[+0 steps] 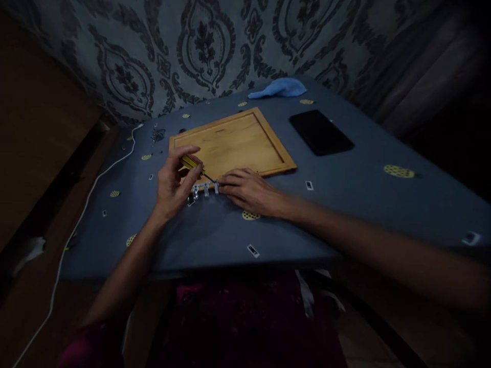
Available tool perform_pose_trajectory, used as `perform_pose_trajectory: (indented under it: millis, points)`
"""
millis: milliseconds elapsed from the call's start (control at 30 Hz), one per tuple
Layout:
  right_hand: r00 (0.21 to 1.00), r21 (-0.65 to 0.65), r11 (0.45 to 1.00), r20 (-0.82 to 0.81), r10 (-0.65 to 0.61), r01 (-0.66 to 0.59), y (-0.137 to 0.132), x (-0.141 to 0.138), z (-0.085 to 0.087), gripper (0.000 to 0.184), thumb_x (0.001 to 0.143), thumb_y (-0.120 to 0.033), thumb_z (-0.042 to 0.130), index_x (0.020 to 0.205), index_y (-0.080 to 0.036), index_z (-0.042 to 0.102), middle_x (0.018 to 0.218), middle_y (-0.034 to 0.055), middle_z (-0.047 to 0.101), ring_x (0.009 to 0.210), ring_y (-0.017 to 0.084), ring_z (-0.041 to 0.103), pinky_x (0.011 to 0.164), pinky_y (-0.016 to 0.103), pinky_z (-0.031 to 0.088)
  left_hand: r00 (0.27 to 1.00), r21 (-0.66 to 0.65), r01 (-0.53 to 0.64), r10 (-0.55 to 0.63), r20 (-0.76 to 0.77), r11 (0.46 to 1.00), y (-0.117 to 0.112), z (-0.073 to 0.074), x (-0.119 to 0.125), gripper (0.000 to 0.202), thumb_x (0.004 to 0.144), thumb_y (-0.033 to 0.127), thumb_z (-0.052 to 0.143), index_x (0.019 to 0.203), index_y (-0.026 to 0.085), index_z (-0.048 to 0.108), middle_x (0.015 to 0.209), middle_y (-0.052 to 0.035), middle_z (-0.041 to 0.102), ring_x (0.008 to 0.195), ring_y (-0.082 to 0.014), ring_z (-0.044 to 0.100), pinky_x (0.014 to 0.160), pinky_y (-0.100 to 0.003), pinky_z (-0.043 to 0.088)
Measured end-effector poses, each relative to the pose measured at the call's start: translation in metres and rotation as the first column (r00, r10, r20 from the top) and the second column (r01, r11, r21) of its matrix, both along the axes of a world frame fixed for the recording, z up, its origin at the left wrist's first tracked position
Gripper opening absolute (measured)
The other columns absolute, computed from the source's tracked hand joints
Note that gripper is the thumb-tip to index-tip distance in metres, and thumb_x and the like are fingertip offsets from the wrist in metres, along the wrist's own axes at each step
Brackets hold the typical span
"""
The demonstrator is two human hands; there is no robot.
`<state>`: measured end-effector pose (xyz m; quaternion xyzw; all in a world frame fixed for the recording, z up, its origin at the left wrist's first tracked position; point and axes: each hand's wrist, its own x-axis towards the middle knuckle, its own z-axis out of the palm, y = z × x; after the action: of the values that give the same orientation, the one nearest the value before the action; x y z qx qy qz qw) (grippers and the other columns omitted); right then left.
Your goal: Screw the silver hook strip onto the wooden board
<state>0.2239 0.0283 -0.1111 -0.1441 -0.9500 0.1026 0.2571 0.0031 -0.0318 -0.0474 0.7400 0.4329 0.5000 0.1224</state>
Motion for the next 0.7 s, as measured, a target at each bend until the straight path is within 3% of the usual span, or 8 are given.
perform_pose_trajectory:
  millis: [433, 700]
  points:
    - [0.999, 0.092, 0.996, 0.033, 0.020, -0.023, 0.001, 0.000, 0.000, 0.034, 0.099, -0.016, 0.054, 0.128, -0.017, 0.070, 0.131, 0.0144, 0.068, 0.120, 0.030, 0.057, 0.102, 0.050, 0.046, 0.997, 0.034, -0.070, 0.069, 0.044, 0.997, -0.004, -0.006, -0.004, 0.028, 0.098, 0.036, 0.061, 0.123, 0.024, 0.054, 0.098, -0.0024, 0.061, 0.081, -0.0123, 0.065, 0.067, -0.021, 0.058]
    - [1.000, 0.104, 0.995, 0.014, -0.003, 0.002, 0.000, -0.002, -0.002, 0.033, 0.099, -0.016, 0.053, 0.126, -0.016, 0.072, 0.130, 0.0146, 0.070, 0.120, 0.031, 0.058, 0.102, 0.050, 0.047, 0.996, 0.090, -0.087, 0.090, -0.026, 0.992, 0.008, -0.001, 0.005, 0.035, 0.092, 0.029, 0.066, 0.125, 0.023, 0.058, 0.116, -0.0050, 0.065, 0.086, -0.0130, 0.061, 0.068, -0.020, 0.051]
